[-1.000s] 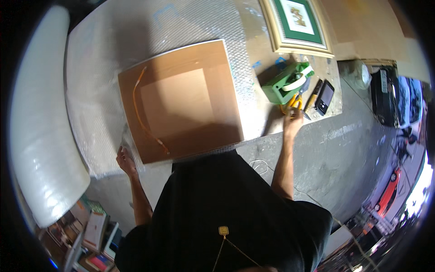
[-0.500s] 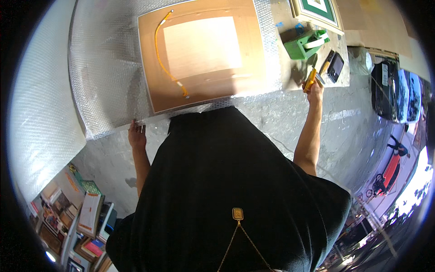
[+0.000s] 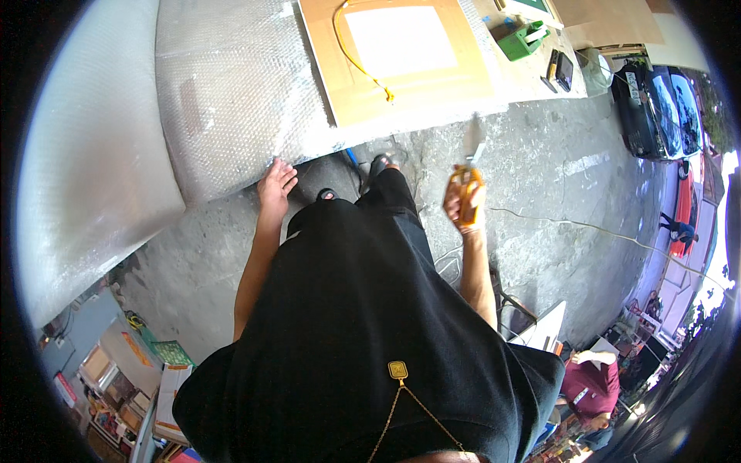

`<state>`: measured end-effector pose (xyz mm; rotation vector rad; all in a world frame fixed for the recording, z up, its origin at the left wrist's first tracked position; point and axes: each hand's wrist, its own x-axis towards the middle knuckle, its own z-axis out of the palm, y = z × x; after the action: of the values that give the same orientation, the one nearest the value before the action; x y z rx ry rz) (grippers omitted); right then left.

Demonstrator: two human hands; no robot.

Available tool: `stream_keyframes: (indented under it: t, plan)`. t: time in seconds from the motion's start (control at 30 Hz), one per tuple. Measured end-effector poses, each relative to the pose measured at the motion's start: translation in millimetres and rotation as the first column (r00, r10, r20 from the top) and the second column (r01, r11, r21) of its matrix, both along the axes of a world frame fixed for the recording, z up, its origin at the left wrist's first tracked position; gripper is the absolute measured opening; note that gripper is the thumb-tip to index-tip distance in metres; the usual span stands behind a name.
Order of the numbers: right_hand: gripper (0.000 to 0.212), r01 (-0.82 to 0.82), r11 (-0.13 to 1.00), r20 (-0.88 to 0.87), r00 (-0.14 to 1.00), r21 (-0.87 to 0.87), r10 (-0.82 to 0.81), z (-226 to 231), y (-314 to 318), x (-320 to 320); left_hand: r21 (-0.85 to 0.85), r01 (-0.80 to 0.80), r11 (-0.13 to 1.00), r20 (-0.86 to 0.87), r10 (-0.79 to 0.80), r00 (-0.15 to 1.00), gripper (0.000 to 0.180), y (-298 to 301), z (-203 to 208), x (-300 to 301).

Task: The person wraps framed artwork with bubble wrap in a workshop. They cut bubble wrap with scissors, fold it around the frame, and secure it with tape. The wrapped frame is placed aside, and the process is repeated for a second frame.

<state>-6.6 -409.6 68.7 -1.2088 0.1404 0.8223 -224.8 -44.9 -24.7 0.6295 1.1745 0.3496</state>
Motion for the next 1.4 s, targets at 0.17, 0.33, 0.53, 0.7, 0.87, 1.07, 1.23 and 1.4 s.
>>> stream_keyframes:
  t: [0.17,0.33,0.53,0.7,0.87,1.07,1.23,1.4]
  plan:
    - [0.088,-0.144,0.980,-0.043,0.988,0.135,0.151,-11.4,32.6,-74.4,-0.093,0.195,0.976,-0.070,-0.202,0.977,0.046,-13.3,24.7,11.9]
    - [0.060,-0.032,0.992,-0.116,0.992,0.124,0.046,-20.1,45.9,-91.6,0.279,0.395,0.875,0.005,-0.413,0.911,0.037,-44.8,61.0,73.0]
    - [0.059,0.197,0.978,0.079,0.976,0.067,-0.202,-19.3,52.7,-70.0,0.280,0.588,0.759,-0.152,-0.569,0.808,0.047,-11.7,14.7,160.6]
    - [0.067,0.202,0.977,0.134,0.968,0.069,-0.210,-23.9,38.9,-77.5,0.350,0.544,0.763,-0.365,-0.423,0.829,0.047,-9.8,33.9,169.0]
    - [0.067,0.261,0.964,0.111,0.958,0.045,-0.265,-43.4,17.7,-96.6,0.411,0.452,0.791,-0.280,-0.363,0.889,0.044,-11.5,-16.0,180.3]
    - [0.057,0.231,0.966,-0.096,0.971,0.117,-0.221,-14.3,32.3,-94.0,0.472,0.182,0.863,-0.090,-0.158,0.983,0.019,-15.5,8.2,169.8]
    - [0.055,-0.065,0.997,-0.010,0.998,-0.040,0.065,-16.5,36.9,-91.3,0.285,0.315,0.905,-0.136,-0.287,0.948,0.024,-35.3,45.5,117.4]
    - [0.047,-0.378,0.914,0.080,0.917,-0.148,0.392,-32.7,54.9,-97.8,-0.082,0.041,0.996,-0.246,-0.060,0.967,0.050,-54.2,27.4,34.9]
